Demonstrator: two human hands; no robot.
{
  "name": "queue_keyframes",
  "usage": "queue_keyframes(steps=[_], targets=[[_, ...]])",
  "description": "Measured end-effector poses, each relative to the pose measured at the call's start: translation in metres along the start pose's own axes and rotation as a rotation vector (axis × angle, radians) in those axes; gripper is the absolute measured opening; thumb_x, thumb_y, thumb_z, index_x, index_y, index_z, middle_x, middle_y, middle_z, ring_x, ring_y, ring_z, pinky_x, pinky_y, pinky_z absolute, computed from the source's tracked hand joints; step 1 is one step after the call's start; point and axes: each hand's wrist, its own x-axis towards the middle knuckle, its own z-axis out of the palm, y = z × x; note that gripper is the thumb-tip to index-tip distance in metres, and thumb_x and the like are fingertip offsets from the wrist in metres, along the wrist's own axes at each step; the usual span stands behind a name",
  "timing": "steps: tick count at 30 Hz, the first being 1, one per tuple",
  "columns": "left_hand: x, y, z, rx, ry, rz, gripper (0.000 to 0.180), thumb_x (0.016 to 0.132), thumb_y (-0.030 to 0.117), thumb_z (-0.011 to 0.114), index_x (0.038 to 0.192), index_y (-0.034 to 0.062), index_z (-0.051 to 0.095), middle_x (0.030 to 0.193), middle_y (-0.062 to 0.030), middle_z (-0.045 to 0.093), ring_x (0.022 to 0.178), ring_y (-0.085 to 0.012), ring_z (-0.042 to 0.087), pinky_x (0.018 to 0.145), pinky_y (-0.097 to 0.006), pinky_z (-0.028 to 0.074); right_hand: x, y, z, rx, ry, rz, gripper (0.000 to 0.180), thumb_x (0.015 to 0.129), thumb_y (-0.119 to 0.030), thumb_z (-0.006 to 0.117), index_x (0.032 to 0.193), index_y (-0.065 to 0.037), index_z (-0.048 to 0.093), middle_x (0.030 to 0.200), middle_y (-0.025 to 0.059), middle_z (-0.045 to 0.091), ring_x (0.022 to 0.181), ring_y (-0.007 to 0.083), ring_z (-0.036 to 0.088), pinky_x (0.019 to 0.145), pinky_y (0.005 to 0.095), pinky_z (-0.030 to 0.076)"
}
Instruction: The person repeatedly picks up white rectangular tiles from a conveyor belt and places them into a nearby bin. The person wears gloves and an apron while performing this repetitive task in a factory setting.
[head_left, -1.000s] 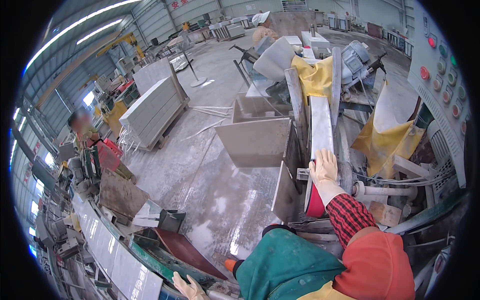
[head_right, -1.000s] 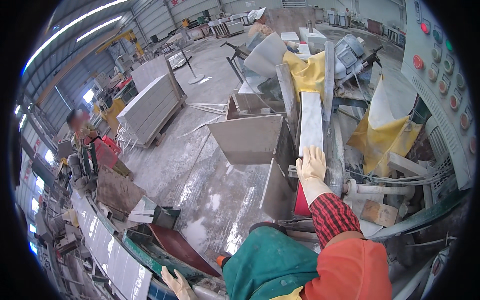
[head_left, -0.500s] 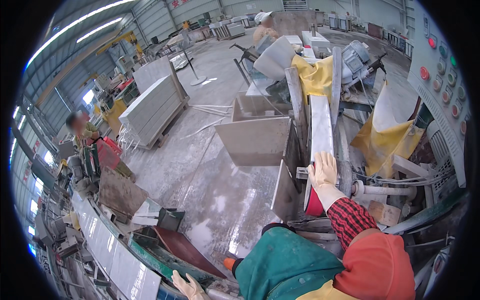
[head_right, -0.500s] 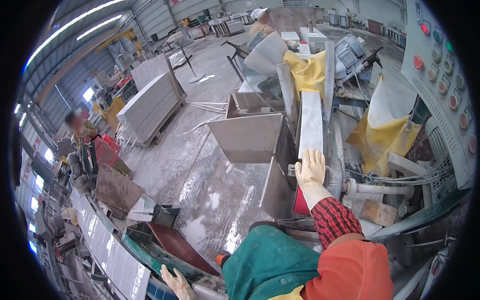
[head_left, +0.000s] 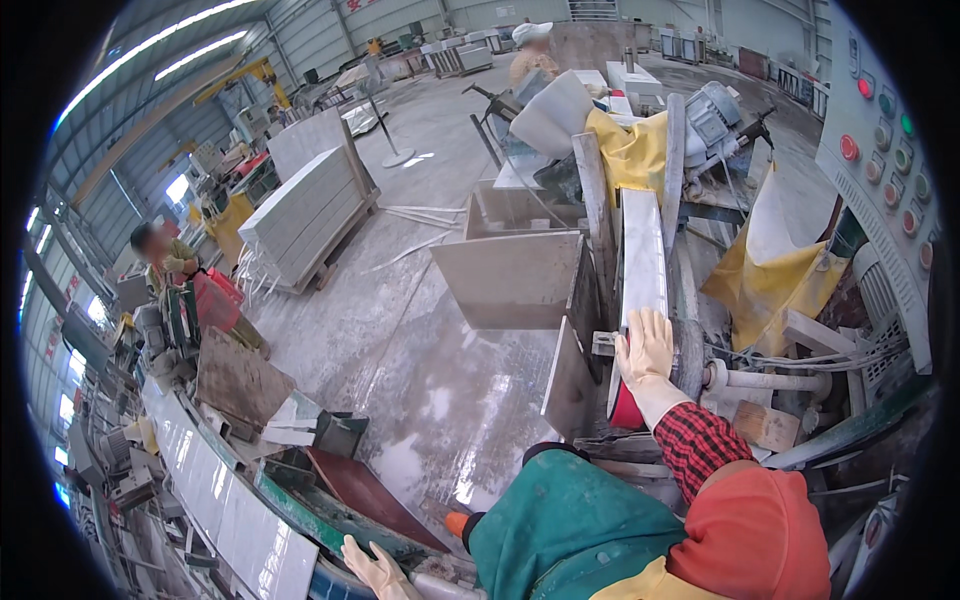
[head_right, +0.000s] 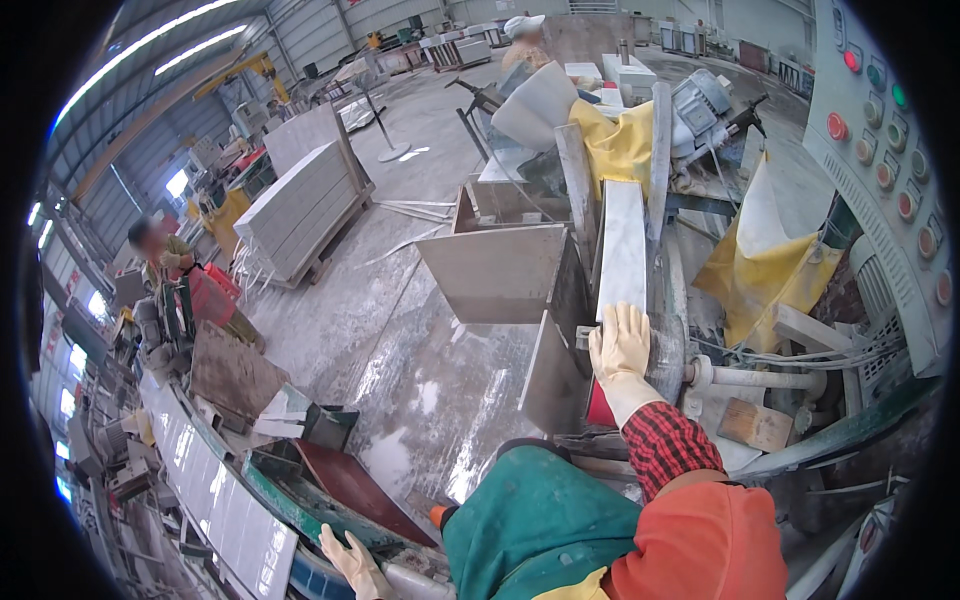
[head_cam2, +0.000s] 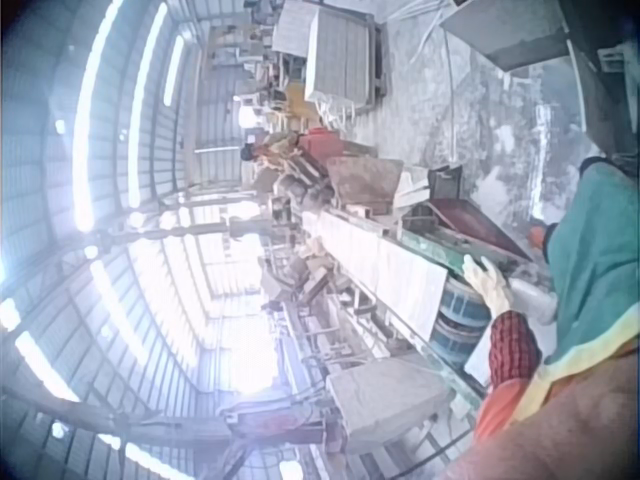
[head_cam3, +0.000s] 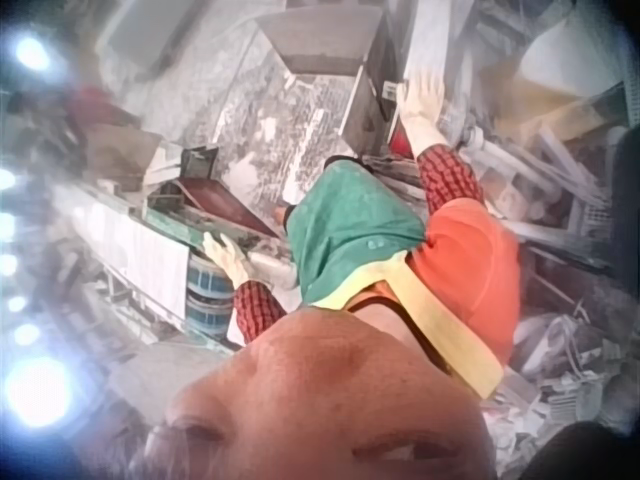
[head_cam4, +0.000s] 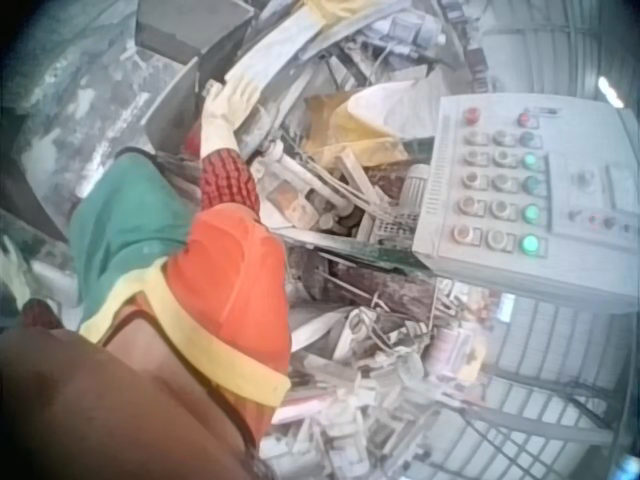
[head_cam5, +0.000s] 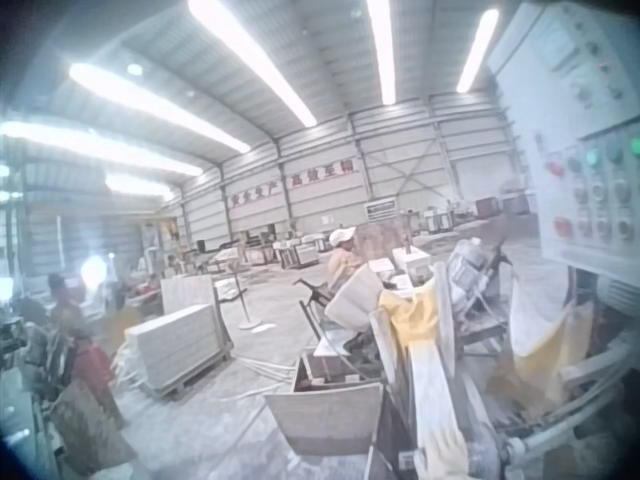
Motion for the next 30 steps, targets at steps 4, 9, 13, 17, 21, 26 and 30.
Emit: queue_keyframes(steps=[4,9,13,17,21,26,30], targets=[[0.001,0.022,-0.005,-0.006,0.004,0.012,0.056,0.108,0.030,0.043,0.152,-0.0039,0.037,0.157,-0.0277,0.036,0.146,-0.0414,0.031,0.122,-0.048,0.023,-0.004,0.012,0.016,-0.014,0.106,-0.018,0.053,0.085,-0.035,0.069,0.126,-0.004,0.060,0.135,0.0198,0.056,0.132,0.0382,0.047,0.116,0.0494,0.031],[0.001,0.001,0.003,-0.002,0.040,-0.009,0.055,0.108,0.029,0.045,0.151,-0.0043,0.039,0.154,-0.0293,0.039,0.144,-0.0430,0.034,0.121,-0.049,0.025,0.044,0.000,-0.004,0.017,-0.185,0.262,0.062,0.077,-0.049,0.079,0.122,-0.009,0.066,0.137,0.0142,0.054,0.131,0.0328,0.047,0.111,0.0450,0.037],[0.005,0.001,0.006,0.014,0.040,-0.001,0.054,0.108,0.028,0.045,0.150,-0.0053,0.040,0.153,-0.0297,0.040,0.143,-0.0434,0.035,0.120,-0.049,0.026,0.061,-0.006,0.003,-0.127,-0.289,0.503,0.087,0.071,-0.048,0.085,0.143,-0.018,0.048,0.146,0.0131,0.039,0.136,0.0338,0.037,0.110,0.0498,0.039],[0.007,0.009,-0.003,0.021,0.037,-0.007,0.054,0.108,0.028,0.045,0.149,-0.0063,0.041,0.154,-0.0282,0.040,0.143,-0.0419,0.035,0.121,-0.048,0.026,0.065,-0.017,0.009,-0.107,-0.355,0.613,0.097,0.069,-0.042,0.087,0.151,-0.026,0.039,0.153,0.0144,0.032,0.144,0.0385,0.029,0.110,0.0538,0.041],[0.016,-0.064,0.041,-0.004,0.238,-0.012,0.053,0.091,0.011,0.065,0.141,-0.0009,0.051,0.140,-0.0280,0.053,0.134,-0.0444,0.045,0.115,-0.049,0.034,0.060,-0.019,-0.003,-0.095,-0.370,0.642,0.093,0.069,-0.039,0.084,0.152,-0.030,0.042,0.153,0.0171,0.033,0.138,0.0403,0.041,0.110,0.0531,0.043],[0.022,-0.062,0.037,-0.015,0.291,-0.044,0.049,0.088,0.013,0.068,0.134,0.0000,0.055,0.130,-0.0281,0.059,0.129,-0.0454,0.049,0.112,-0.051,0.037,0.082,0.042,0.037,0.214,-0.394,0.518,0.087,0.070,-0.022,0.079,0.151,-0.024,0.048,0.149,0.0175,0.049,0.132,0.0360,0.052,0.105,0.0471,0.048],[0.016,-0.081,0.045,0.046,0.395,0.054,0.047,0.087,0.012,0.068,0.131,0.0022,0.057,0.127,-0.0282,0.061,0.123,-0.0462,0.054,0.110,-0.051,0.039,0.111,0.033,0.038,1.261,-0.149,0.610,0.075,0.069,-0.008,0.074,0.143,-0.011,0.059,0.127,0.0104,0.067,0.107,0.0259,0.066,0.092,0.0326,0.052]])
